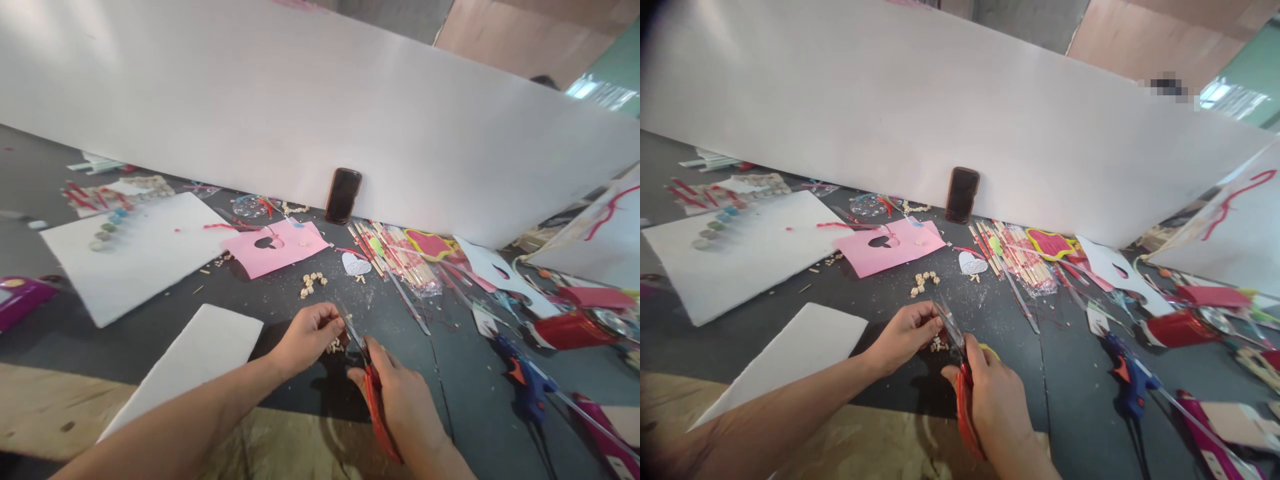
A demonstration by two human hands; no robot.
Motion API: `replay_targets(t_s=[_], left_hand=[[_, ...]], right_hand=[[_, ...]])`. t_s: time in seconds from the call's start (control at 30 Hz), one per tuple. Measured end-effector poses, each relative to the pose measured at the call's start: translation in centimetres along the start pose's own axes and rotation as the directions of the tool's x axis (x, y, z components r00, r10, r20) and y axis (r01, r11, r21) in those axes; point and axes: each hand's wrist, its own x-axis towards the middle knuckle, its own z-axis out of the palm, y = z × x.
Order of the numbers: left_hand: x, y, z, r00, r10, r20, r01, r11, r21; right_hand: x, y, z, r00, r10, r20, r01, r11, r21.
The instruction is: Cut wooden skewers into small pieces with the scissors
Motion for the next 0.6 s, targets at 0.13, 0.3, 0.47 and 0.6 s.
replay_targets(t_s=[0.13, 0.3, 0.47, 0.6], left_hand=[[-0.1, 0.3, -0.2, 0.999, 0.048, -0.001, -0.048, 0.998, 0.041], [-0.1, 0.4, -0.2, 0.998, 0.044, 0.035, -0.043, 0.999, -0.028], [-0.2, 0.6, 0.1, 0.997, 0.036, 0.064, -0.029, 0.994, -0.104], [-0.3, 0.9, 0.1, 0.997, 0.03, 0.065, -0.023, 0.994, -0.106]], right_hand=[[-0.3, -0.2, -0.1, 1.0, 0.018, -0.019, -0.017, 1.0, 0.019], [-0.3, -0.4, -1.1, 1.0, 0.022, 0.002, -0.022, 1.0, 0.016], [-0.2, -0.4, -1.4, 1.0, 0.023, -0.016, -0.023, 1.0, -0.014], [-0.2, -0.4, -0.7, 0.999, -0.005, -0.034, 0.005, 1.0, -0.003]])
